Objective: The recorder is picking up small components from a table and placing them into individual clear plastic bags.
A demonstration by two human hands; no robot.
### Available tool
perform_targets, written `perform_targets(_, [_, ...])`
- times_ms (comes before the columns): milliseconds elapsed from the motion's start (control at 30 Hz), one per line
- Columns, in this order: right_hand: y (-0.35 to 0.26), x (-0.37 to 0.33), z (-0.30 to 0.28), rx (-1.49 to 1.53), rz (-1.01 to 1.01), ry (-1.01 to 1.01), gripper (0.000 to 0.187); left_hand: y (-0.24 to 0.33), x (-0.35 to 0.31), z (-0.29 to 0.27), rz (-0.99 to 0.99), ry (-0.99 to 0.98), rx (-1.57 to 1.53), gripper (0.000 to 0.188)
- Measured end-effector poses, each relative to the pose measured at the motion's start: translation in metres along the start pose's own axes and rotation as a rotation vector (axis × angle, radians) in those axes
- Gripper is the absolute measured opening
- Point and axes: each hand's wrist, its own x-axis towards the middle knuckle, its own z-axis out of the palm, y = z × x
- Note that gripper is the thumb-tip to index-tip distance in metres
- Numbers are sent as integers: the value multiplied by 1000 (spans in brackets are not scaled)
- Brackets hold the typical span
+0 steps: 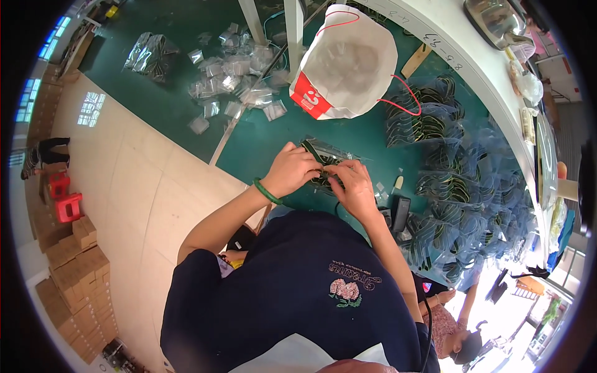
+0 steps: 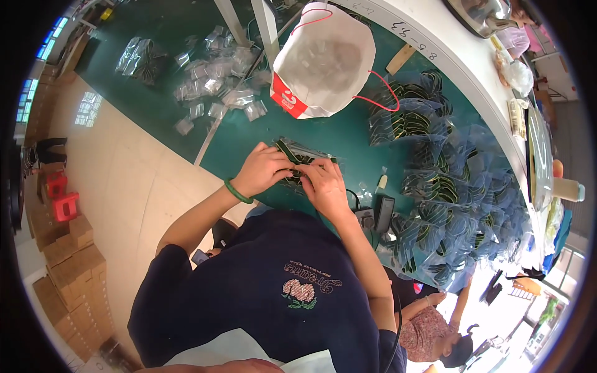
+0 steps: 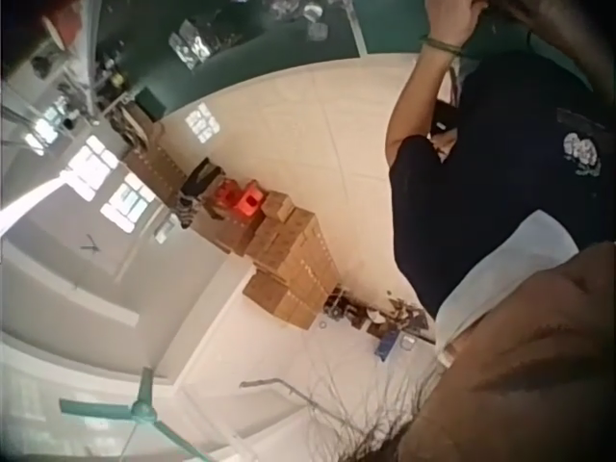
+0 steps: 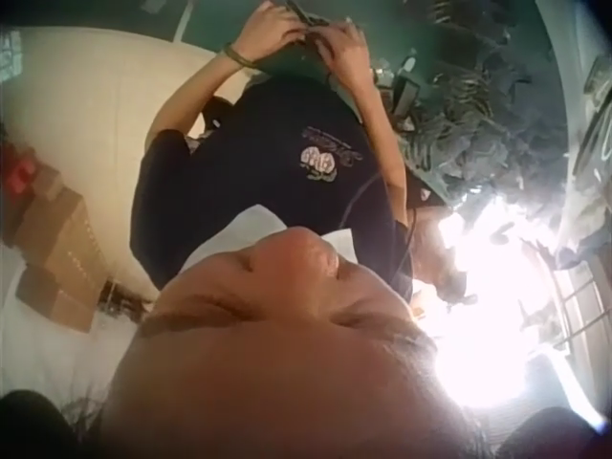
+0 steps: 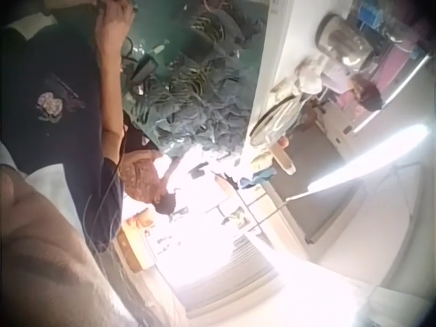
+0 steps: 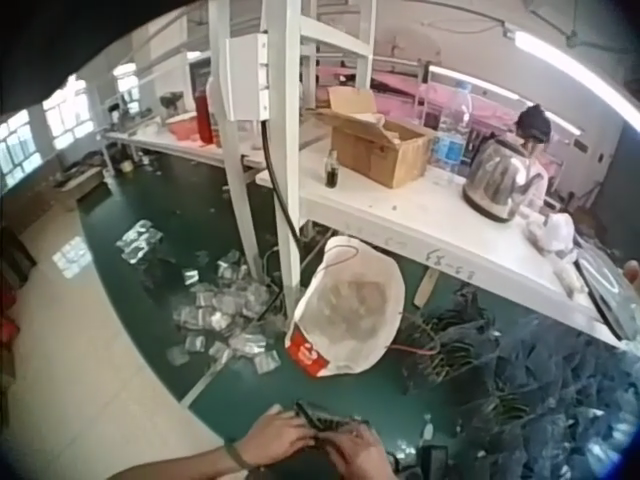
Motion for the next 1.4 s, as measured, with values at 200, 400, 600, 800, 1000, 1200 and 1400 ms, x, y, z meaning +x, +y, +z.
perform_targets(200, [8,-8,1,361,166,-24,38,-2,0,-16,-40,-150,-163,21])
perform_targets(400, [5,-5,-11,594,289,-53,29,-10,4,-31,-111,-191,-492,23])
perform_targets(600, [4,-4,-4,489,382,-98,22,9,7,-32,-90,-162,-407,22])
perform_targets(800, [18,-4,-13,999,547,-197,25,1,3,-33,-361,-240,-1088,23])
perform_targets(1000, [14,-3,-16,1007,527,-173,27,1,2,-22,-222,-192,-1129,25])
perform_targets(1200, [12,-5,-15,994,513,-179,29,17,-3,-20,-308,-46,-952,27])
perform_targets(1400, [4,3,-21,689,406,-231,26,35,3,-30,-279,77,-665,26])
